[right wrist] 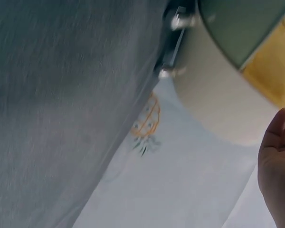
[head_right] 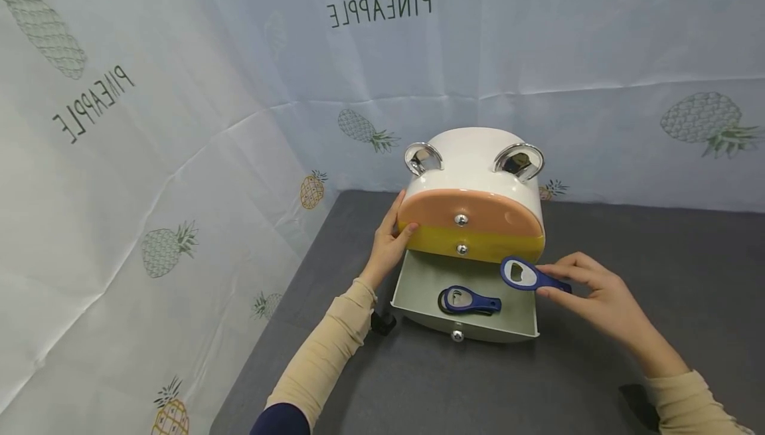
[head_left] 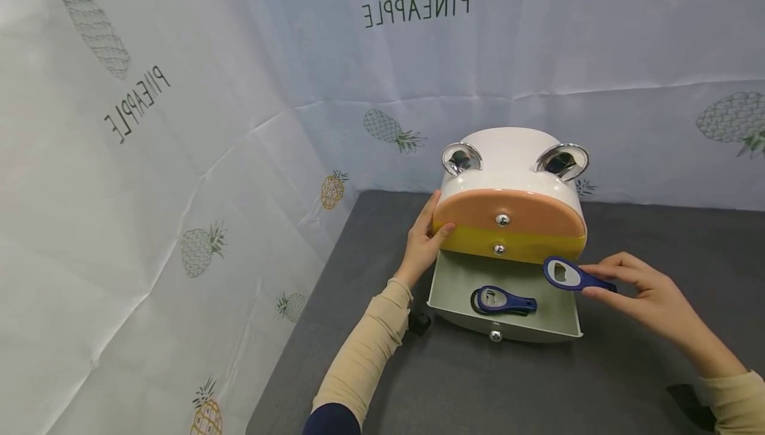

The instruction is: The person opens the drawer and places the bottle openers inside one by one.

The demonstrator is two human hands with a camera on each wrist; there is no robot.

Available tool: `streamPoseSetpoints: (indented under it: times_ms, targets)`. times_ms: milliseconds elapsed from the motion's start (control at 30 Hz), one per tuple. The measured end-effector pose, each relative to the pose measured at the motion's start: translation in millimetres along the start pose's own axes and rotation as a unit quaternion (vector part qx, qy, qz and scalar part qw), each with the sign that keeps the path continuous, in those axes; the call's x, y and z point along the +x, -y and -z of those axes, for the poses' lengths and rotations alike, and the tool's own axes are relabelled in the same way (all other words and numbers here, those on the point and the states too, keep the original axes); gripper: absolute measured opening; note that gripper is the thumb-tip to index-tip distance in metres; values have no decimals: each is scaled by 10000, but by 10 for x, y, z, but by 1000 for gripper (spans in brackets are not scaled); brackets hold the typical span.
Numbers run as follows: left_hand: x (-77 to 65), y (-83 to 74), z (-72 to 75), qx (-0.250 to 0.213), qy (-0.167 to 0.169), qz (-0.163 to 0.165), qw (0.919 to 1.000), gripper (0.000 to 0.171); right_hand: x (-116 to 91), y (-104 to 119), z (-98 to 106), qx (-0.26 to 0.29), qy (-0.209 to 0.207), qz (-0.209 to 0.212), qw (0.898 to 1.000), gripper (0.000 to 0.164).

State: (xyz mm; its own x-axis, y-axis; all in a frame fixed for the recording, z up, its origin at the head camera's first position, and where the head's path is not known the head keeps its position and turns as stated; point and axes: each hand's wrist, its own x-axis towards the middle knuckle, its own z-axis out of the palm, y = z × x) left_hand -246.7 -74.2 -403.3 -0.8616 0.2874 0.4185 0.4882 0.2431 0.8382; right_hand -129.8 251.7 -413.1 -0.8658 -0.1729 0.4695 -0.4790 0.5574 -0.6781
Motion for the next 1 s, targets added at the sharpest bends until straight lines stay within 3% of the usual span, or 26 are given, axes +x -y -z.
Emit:
streamPoseSetpoints:
  times_ms: [133,367,500,667,1000]
  targets:
    - [-2,1,7,-82,-16,-48,10000,67,37,53,-156,84,101,336,9993,39]
    - [-2,1,12,-33,-44,-71,10000,66,114,181,-421,94,501,74,9987,31]
    - [-3,0,10,-26,-17,-57,10000,66,157,232,-552,7,630,172,9979,27]
    - [3,3,11,41,-47,-67,10000,67,228,263,-699,-299,614,300,9972,24]
    - [7,14,13,-48,-23,-74,10000,67,307,288,-868,-1016,1113,-20,9886,13]
